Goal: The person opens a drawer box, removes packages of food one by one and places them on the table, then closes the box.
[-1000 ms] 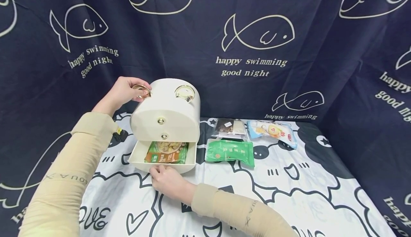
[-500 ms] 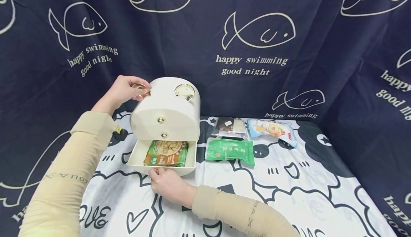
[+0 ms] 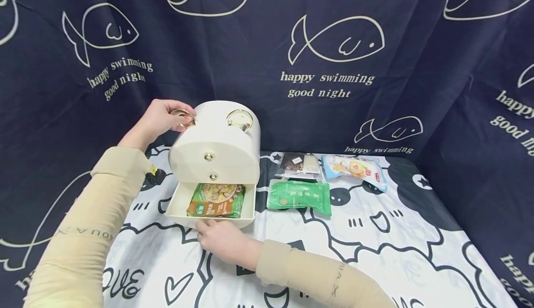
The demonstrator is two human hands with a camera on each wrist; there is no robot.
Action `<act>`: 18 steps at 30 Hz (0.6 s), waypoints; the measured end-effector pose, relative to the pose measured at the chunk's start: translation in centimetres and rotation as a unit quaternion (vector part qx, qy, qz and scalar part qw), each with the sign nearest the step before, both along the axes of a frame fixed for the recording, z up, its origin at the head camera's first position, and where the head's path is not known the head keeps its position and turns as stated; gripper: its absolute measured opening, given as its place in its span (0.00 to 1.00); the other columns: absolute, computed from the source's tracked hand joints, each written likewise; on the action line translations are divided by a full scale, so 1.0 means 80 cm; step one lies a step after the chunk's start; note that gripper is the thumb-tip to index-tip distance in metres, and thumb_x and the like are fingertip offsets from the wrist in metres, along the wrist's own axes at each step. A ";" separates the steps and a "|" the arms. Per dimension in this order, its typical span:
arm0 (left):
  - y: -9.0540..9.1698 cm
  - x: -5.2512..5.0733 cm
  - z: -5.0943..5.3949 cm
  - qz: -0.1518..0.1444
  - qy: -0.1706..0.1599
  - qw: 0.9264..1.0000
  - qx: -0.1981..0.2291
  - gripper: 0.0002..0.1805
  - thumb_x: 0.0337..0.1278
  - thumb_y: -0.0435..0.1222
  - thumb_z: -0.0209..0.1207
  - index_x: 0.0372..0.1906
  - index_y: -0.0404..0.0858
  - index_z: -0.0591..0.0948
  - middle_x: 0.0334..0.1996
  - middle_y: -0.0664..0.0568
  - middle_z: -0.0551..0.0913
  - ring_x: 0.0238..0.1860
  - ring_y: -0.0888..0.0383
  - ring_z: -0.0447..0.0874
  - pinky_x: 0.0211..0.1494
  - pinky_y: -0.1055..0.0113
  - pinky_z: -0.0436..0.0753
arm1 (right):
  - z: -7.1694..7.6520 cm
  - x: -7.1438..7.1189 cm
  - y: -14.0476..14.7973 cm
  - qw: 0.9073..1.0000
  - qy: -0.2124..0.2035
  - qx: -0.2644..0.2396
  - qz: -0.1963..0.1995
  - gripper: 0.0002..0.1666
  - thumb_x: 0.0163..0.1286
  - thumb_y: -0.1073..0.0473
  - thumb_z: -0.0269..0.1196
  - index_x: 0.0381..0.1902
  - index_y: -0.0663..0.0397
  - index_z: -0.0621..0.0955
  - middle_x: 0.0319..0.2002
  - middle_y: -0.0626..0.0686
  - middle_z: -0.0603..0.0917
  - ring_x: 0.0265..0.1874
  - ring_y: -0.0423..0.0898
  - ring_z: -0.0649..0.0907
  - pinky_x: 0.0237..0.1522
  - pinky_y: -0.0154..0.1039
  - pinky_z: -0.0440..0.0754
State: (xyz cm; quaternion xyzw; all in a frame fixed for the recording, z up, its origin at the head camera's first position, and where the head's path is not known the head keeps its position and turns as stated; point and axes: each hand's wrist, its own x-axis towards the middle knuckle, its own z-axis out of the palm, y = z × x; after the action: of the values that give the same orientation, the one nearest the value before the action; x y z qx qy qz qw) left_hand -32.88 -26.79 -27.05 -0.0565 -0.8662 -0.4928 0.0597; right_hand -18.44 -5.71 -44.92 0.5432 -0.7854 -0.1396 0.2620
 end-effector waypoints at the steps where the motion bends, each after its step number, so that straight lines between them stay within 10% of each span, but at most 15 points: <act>1: 0.000 0.001 -0.001 0.000 0.001 1.000 0.000 0.10 0.55 0.28 0.62 0.44 0.35 0.82 0.29 0.56 0.85 0.31 0.63 0.83 0.35 0.68 0.86 | 0.002 0.001 0.001 1.000 -0.017 0.003 0.004 0.09 0.58 0.58 0.65 0.38 0.39 0.84 0.36 0.42 0.75 0.36 0.36 0.79 0.27 0.25 0.80; 18: 0.000 0.000 0.000 0.000 0.004 1.000 -0.008 0.11 0.54 0.26 0.62 0.44 0.35 0.82 0.30 0.56 0.85 0.32 0.63 0.83 0.35 0.69 0.86 | 0.049 -0.002 0.020 0.995 -0.076 -0.018 0.062 0.17 0.59 0.66 0.62 0.44 0.40 0.81 0.42 0.40 0.78 0.41 0.36 0.78 0.32 0.25 0.79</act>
State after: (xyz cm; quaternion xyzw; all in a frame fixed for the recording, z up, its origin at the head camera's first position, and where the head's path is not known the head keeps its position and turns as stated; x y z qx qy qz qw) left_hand -32.90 -26.82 -27.08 -0.0584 -0.8699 -0.4858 0.0625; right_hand -18.61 -4.08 -41.02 0.5952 -0.7700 -0.0673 0.2197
